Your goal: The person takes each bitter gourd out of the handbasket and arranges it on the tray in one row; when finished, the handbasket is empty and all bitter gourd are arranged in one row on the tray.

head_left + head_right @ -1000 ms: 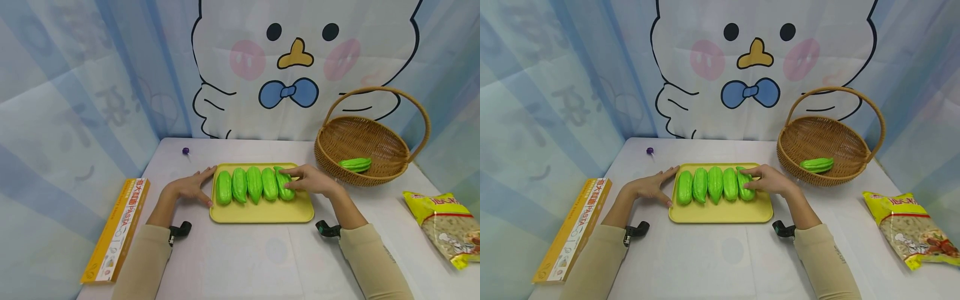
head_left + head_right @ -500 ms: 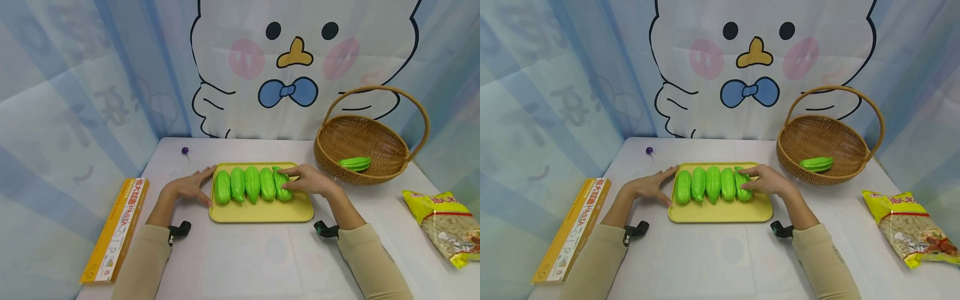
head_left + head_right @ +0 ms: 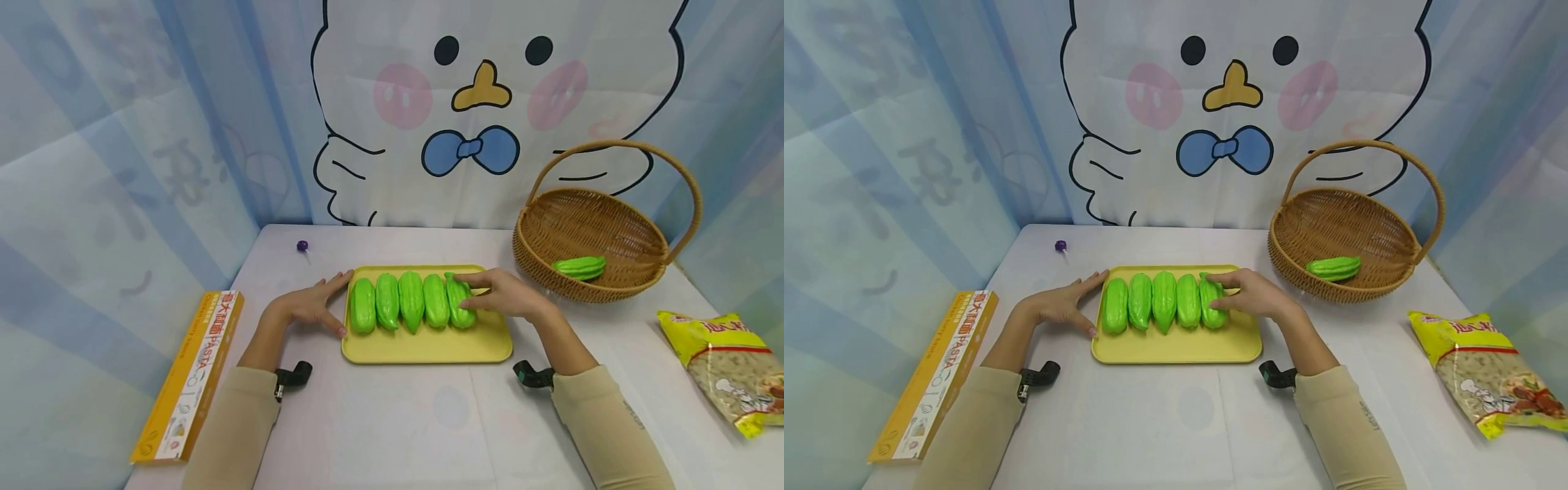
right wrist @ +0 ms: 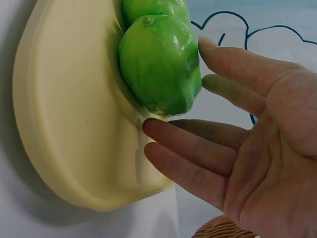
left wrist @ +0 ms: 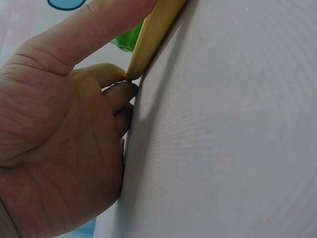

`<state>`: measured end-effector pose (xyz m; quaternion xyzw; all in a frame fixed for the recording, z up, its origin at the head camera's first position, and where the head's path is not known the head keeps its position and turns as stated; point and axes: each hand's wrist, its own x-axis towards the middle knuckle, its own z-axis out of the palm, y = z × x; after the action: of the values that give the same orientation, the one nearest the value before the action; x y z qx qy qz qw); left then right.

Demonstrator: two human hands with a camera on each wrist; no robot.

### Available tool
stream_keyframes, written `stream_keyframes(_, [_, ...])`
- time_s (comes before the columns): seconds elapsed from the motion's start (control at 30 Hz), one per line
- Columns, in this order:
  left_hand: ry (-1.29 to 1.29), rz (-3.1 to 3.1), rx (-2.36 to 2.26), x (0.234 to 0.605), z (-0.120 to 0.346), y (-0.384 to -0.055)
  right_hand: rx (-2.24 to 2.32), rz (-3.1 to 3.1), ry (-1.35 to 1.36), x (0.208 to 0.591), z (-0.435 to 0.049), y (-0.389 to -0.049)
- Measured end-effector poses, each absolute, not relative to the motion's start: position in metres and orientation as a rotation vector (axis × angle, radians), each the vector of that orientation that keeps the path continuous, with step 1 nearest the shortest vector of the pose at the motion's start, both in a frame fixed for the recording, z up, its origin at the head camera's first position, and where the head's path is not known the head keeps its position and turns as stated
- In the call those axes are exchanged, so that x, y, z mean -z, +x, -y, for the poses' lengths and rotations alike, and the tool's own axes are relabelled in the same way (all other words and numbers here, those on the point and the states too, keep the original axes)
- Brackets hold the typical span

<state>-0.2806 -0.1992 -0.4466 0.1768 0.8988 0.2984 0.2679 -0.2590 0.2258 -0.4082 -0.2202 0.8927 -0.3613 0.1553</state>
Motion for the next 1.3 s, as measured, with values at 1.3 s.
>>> stream_keyframes(1.3, [0.5,-2.433,-0.804,0.446,0.2,-0.28,1.431,-3.079,-0.538,0.351,-0.268,-0.255])
